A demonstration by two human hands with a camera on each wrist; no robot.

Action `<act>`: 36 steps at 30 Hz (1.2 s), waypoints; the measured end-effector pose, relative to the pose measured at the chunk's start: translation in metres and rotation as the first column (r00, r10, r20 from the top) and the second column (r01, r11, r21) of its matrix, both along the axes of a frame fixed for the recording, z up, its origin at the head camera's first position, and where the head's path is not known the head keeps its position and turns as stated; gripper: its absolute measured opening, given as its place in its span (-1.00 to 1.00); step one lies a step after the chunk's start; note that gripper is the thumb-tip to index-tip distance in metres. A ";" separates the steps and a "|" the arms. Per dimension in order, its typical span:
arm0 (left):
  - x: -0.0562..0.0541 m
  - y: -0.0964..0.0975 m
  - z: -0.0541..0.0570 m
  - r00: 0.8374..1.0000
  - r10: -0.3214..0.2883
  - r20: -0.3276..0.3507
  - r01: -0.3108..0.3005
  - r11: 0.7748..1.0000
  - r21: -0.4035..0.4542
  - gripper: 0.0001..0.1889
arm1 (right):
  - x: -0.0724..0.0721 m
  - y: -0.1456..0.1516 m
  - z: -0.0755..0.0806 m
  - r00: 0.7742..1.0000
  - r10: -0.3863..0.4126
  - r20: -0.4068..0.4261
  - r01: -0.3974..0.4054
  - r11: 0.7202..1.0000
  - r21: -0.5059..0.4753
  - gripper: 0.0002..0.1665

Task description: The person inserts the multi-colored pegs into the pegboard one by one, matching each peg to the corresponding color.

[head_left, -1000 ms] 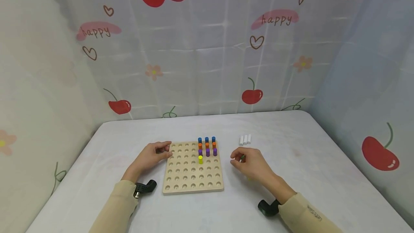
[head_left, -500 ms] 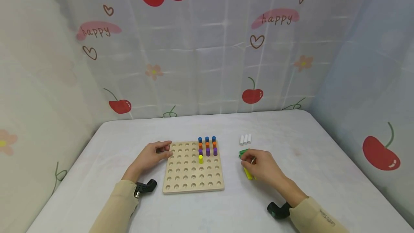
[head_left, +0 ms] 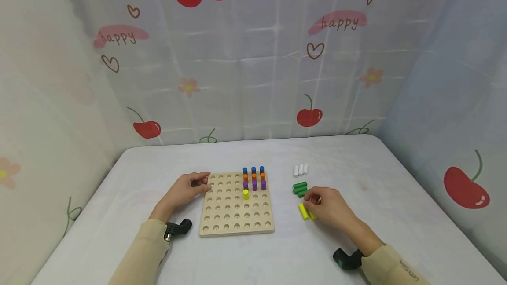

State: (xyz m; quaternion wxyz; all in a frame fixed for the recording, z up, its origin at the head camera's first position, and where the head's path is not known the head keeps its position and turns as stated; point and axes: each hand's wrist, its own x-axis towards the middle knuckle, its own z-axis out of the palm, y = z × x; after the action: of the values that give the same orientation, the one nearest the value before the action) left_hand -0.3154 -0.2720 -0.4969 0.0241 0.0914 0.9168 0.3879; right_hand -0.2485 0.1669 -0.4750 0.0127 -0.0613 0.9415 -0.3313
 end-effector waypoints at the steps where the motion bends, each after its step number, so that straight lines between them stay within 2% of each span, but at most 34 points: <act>1: 0.000 0.000 0.000 1.000 -0.001 0.001 0.001 1.000 0.003 -0.42 | 0.000 0.000 0.000 1.000 0.001 0.008 -0.001 1.000 0.008 -0.97; 7: 0.001 0.001 0.002 1.000 -0.001 0.007 0.001 1.000 0.020 -0.42 | 0.000 0.001 -0.001 0.999 0.014 0.032 -0.016 0.999 0.037 -0.96; 28: 0.001 0.001 0.004 1.000 -0.003 0.001 0.003 1.000 -0.010 -0.42 | -0.002 0.006 -0.004 0.999 0.036 -0.015 -0.035 0.997 0.073 -0.89; 36: 0.001 0.001 0.003 1.000 -0.003 0.002 0.003 1.000 -0.011 -0.41 | -0.001 0.006 -0.002 1.000 0.015 0.001 -0.015 0.998 0.063 -0.94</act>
State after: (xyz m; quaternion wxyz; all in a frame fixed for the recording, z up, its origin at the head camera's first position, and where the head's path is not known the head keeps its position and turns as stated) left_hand -0.3140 -0.2707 -0.4937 0.0260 0.0923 0.9188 0.3829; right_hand -0.2492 0.1729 -0.4773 0.0173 -0.0678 0.9510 -0.3013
